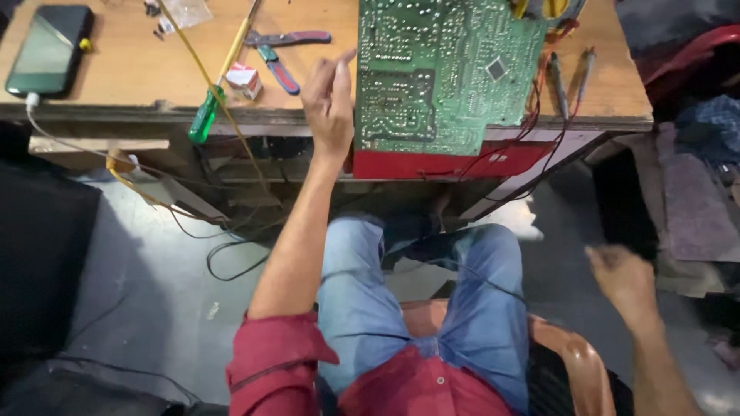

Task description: The person probes a green circuit board with multimeter test leads, checking points across the board. They use a handheld component tester on the board, flip the board over to work on its underside, and finish by touching a soldering iron to the board's solder side.

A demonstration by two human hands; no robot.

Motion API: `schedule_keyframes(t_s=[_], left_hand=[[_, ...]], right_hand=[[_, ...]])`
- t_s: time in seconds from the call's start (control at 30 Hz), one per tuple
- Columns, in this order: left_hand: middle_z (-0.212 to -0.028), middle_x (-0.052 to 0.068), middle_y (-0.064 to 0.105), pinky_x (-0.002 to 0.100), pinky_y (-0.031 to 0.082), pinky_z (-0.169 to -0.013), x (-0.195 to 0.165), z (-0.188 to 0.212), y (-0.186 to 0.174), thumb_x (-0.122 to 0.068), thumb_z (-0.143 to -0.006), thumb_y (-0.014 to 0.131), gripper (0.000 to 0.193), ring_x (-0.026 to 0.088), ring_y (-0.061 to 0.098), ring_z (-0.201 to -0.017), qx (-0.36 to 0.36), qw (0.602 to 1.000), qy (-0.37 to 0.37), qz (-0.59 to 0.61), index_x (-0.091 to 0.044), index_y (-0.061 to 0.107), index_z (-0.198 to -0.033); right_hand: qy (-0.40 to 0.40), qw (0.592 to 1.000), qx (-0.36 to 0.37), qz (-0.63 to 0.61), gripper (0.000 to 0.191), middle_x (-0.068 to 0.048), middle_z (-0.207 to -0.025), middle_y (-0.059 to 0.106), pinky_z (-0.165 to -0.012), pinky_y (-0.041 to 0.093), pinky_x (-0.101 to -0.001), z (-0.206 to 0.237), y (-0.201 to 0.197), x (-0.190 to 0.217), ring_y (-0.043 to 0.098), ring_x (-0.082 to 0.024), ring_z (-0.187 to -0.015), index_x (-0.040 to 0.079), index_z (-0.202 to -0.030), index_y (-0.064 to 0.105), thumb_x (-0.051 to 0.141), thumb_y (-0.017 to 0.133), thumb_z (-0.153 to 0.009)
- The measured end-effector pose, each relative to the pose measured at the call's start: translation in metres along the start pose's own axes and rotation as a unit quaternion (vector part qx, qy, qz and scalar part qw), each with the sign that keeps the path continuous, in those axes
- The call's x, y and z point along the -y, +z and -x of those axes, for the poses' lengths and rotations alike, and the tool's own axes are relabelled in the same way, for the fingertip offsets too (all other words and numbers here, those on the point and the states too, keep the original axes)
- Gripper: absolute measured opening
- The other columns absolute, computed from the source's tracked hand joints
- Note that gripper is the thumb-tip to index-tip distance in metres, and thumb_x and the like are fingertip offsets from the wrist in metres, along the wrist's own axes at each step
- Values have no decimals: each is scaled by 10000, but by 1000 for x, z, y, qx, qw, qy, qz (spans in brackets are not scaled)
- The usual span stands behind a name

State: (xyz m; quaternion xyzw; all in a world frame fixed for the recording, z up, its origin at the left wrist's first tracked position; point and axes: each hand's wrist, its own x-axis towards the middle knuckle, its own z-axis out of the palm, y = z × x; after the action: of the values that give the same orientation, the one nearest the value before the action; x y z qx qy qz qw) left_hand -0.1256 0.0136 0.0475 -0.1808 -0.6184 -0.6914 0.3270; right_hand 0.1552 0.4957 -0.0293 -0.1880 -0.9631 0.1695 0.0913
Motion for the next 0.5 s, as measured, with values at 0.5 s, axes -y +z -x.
schedule_keyframes(t_s=[0.5], left_hand=[[-966,21,577,222,450,-705,-61,39,45,-14,-1016,631,243,72,520,-799,19,989,-113,-89,24,702,-1245]], right_hand=[[-170,887,-72,-424,369,-9,-862,628,-638,479,-232,-182,-89,202,579,-57,-730,-47,-1285,591,151,790,-1045]])
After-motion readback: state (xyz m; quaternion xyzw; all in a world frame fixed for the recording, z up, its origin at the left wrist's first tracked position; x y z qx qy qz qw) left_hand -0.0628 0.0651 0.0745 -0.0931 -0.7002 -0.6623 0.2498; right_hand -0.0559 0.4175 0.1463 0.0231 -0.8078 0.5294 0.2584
